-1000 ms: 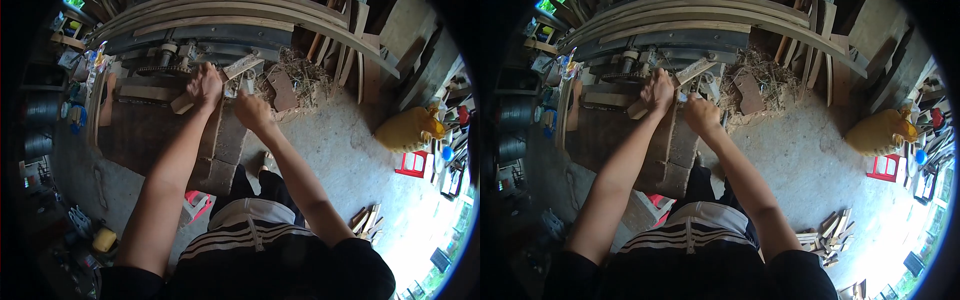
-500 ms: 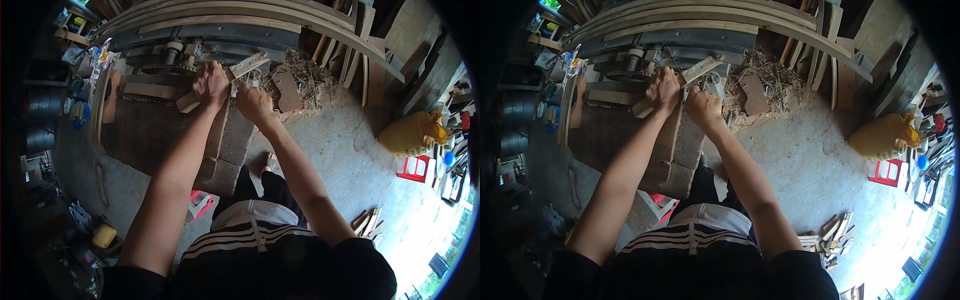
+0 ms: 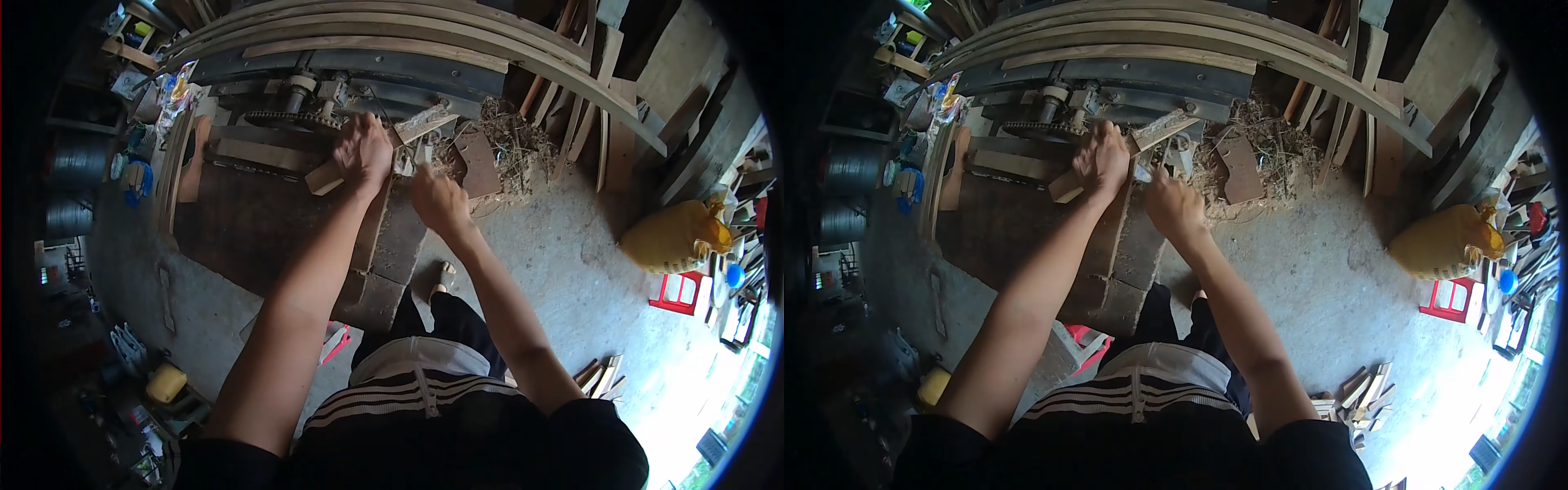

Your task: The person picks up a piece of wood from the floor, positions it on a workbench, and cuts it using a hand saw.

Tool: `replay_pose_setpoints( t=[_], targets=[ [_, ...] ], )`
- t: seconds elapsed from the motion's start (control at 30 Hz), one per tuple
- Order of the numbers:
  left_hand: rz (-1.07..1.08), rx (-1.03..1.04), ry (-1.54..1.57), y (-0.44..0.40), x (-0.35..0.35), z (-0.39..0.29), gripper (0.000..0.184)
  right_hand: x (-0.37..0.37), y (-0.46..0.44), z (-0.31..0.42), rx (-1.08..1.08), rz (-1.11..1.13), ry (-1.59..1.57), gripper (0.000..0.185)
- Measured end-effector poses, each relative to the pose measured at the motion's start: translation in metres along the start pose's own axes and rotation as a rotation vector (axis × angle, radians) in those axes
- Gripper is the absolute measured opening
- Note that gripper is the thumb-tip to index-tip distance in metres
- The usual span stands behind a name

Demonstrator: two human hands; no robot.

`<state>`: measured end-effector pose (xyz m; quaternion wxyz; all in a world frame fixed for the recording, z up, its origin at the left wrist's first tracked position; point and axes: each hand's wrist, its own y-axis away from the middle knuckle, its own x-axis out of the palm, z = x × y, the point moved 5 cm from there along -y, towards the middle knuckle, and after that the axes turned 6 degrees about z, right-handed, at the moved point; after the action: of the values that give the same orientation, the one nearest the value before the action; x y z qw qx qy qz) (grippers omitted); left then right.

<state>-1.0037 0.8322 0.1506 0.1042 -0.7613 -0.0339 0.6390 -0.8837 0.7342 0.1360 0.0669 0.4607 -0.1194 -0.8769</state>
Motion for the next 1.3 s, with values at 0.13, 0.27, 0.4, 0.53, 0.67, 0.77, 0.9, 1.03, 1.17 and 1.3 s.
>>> replay_pose_setpoints(
  t=[0.13, 0.27, 0.4, 0.53, 0.67, 0.77, 0.9, 1.03, 1.17, 1.3],
  targets=[
    [-0.030, 0.021, 0.023, 0.002, -0.002, 0.003, 0.023, -0.003, 0.018, -0.005, 0.008, 0.047, 0.025, 0.026],
    [-0.027, 0.012, -0.011, 0.002, -0.006, -0.003, 0.022, 0.002, -0.025, 0.004, 0.008, 0.037, -0.018, 0.026],
    [-0.026, 0.014, -0.032, 0.002, -0.005, -0.003, 0.022, -0.004, -0.003, 0.006, 0.022, 0.040, -0.039, 0.025],
    [-0.032, 0.026, 0.015, 0.002, -0.002, 0.001, 0.026, 0.000, 0.023, -0.007, 0.049, 0.078, 0.030, 0.026],
    [0.018, -0.014, 0.015, 0.002, -0.005, -0.001, 0.025, -0.005, -0.019, 0.007, 0.007, 0.071, 0.026, 0.032],
    [0.029, -0.016, 0.018, 0.001, -0.006, -0.002, 0.026, 0.008, -0.027, 0.005, -0.023, -0.011, -0.005, 0.030],
    [0.013, -0.014, 0.002, -0.001, -0.003, -0.002, 0.025, -0.002, 0.020, -0.006, 0.012, 0.038, 0.022, 0.026],
    [-0.021, 0.001, -0.022, 0.002, -0.005, -0.004, 0.021, -0.005, -0.006, 0.002, -0.009, 0.035, -0.010, 0.022],
    [-0.019, 0.022, -0.026, 0.003, -0.005, -0.004, 0.020, 0.008, -0.041, 0.009, -0.057, -0.116, -0.021, 0.017],
    [-0.034, -0.002, -0.039, 0.004, -0.003, -0.004, 0.019, -0.005, 0.014, -0.003, 0.018, 0.047, -0.005, 0.021]
  ],
)
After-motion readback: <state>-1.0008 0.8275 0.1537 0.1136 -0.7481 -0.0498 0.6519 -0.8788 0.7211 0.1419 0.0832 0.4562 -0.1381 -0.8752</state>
